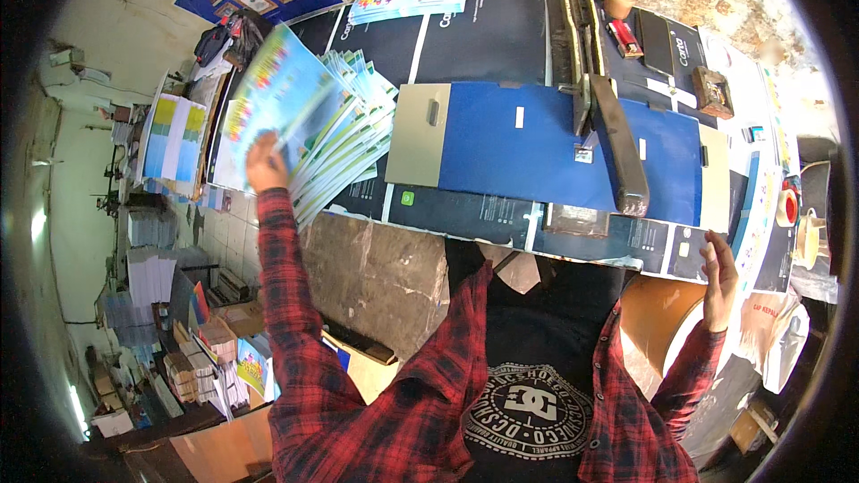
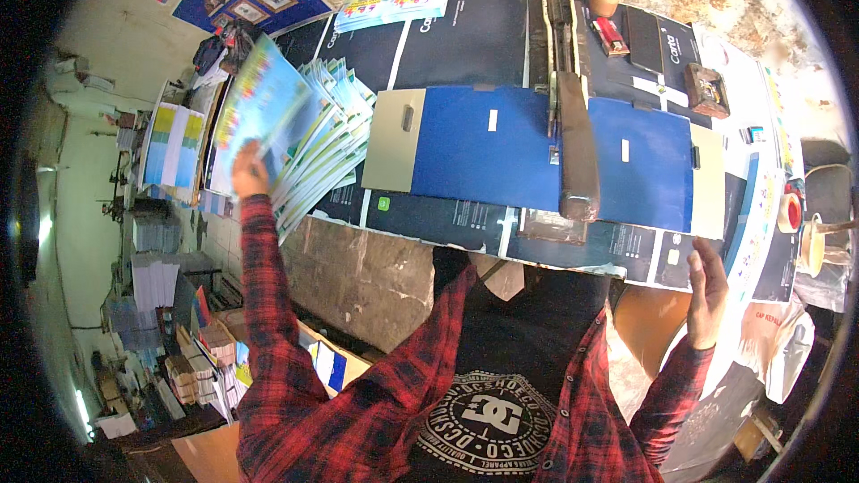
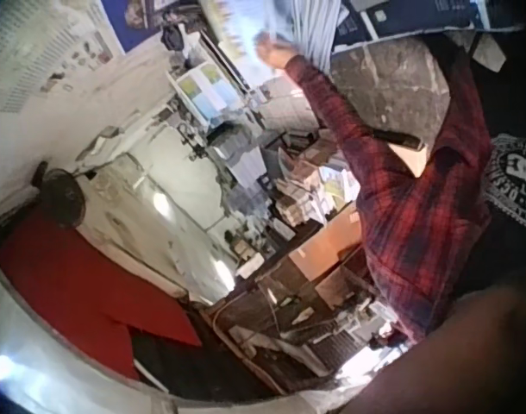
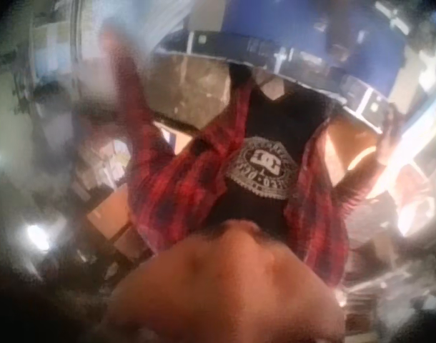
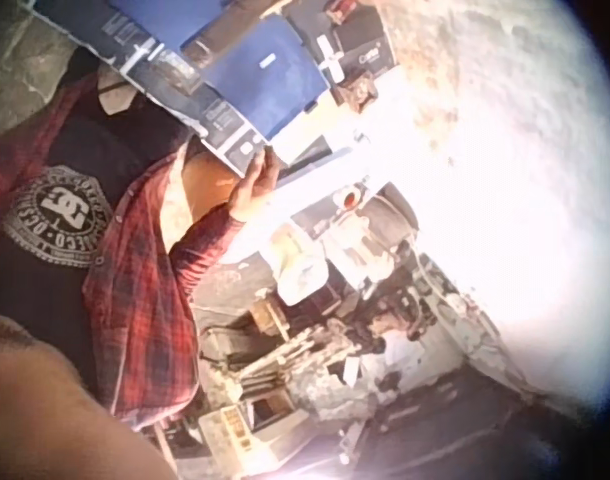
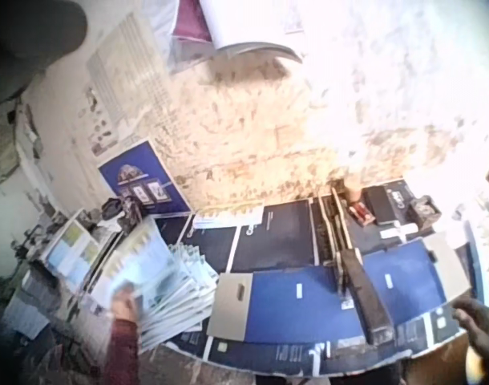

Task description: The person aligns a stack of printed booklets on a manual binding machine, pulls the lever to clamp and stitch the spine, then removes the bound booklet and places it on a growing stack. The process repeats with each new booklet from the input pile.

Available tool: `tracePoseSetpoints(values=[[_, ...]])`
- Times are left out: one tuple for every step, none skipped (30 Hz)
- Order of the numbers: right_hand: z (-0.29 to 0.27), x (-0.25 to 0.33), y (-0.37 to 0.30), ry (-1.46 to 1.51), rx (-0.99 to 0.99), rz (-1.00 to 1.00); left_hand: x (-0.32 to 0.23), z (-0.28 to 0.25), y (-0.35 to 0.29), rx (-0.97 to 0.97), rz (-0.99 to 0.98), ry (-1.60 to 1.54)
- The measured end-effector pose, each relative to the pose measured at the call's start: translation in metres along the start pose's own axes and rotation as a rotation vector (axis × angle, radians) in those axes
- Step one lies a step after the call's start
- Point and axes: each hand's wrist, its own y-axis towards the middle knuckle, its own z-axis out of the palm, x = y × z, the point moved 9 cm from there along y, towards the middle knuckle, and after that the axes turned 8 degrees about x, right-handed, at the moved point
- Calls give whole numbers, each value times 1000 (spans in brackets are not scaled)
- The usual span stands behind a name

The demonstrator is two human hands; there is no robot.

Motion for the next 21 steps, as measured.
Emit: tracePoseSetpoints(values=[[2, 2, -4, -39, 5, 0, 1, 39, -17, 151, -89, 57], [-3, 0, -11, -50, -9, 0, -10, 73, -25, 271, -204, 22], [-11, -1, -17, -60, -30, 1, -31, 79, -23, 190, -175, -36], [-25, -9, -18, -37, -53, -9, -31, 80, -22, 162, -172, -27], [-43, -18, -22, -17, -83, -17, -23, 81, -22, 134, -165, -24], [-61, -10, -20, -112, -109, -33, 1, 81, -29, 201, -128, 86], [-86, -27, -11, -64, -171, -34, 24, 64, -44, 140, -25, 62], [-114, -28, -2, -147, -223, -49, 32, 63, -47, 179, -70, 39], [-135, -8, 2, -206, -252, 47, 11, 63, -41, 159, -105, -73], [-170, -32, 8, -95, -374, 94, 1, 56, -35, 147, -144, -235], [-203, -47, 9, -45, -413, 84, -46, 45, -8, 174, -132, -306], [-222, -64, 26, 44, -426, 147, -71, 23, -7, 170, -227, -512], [-241, -97, 48, 115, -428, 187, -85, 7, -6, 167, -193, -493], [-256, -128, 60, 113, -408, 298, -108, 3, -7, 193, -252, -529], [-265, -155, 72, 121, -377, 397, -127, 2, -11, 221, -224, -552], [-277, -182, 82, 20, -367, 495, -148, 2, -14, 249, -200, -575], [-287, -203, 82, -80, -354, 600, -183, 0, -13, 349, -184, -493], [-281, -208, 90, -75, -319, 642, -196, -1, -21, 399, -194, -511], [-273, -213, 97, -69, -285, 686, -202, 3, -34, 464, -240, -619], [-273, -219, 98, -81, -299, 686, -221, 0, -36, 518, -249, -634], [-270, -222, 100, -92, -289, 704, -239, -4, -39, 570, -257, -644]])
